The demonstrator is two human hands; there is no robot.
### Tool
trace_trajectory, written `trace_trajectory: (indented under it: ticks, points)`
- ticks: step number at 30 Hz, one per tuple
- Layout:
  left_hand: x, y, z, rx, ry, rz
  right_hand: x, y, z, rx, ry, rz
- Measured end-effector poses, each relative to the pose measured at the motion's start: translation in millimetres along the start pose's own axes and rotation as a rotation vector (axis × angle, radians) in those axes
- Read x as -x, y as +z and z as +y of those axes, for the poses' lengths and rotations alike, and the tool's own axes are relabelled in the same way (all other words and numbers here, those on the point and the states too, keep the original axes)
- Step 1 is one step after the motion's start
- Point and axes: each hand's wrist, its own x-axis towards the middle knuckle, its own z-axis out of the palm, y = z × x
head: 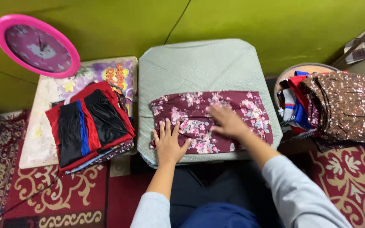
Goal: Folding various items of clothing like shorts and pants and stacking them on a pile.
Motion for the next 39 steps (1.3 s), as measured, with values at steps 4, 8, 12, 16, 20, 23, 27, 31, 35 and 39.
trace_trajectory:
  ticks: [4,8,12,16,20,23,27,31,35,39]
  points:
    - [-1,1,-1,0.000,0.002,0.015,19,-41,27,0.114,0.393,-0.102]
    - [2,4,-2,0.036,0.004,0.080,38,-32,20,0.255,0.659,-0.220]
    - [7,4,-5,0.126,0.010,0.199,84,-42,-25,0.233,0.515,-0.216]
    - [12,8,-10,0.189,0.022,0.275,162,-44,-33,0.269,0.408,-0.017]
    - [13,10,-10,0.187,0.037,0.305,194,-60,-26,0.247,0.502,0.191]
    - [12,9,-11,0.212,0.051,0.339,185,-67,-23,0.340,0.595,0.143]
    - [13,11,-16,0.335,0.081,0.394,152,-58,-7,0.490,0.664,0.304]
    - [11,17,-21,0.494,0.093,0.451,30,-62,-50,-0.036,0.689,0.712]
    - [9,20,-31,0.548,0.043,0.480,-61,-26,-133,-0.664,0.361,0.619]
    - [19,74,-66,0.486,0.027,0.344,-79,-51,-212,-1.072,0.059,0.299]
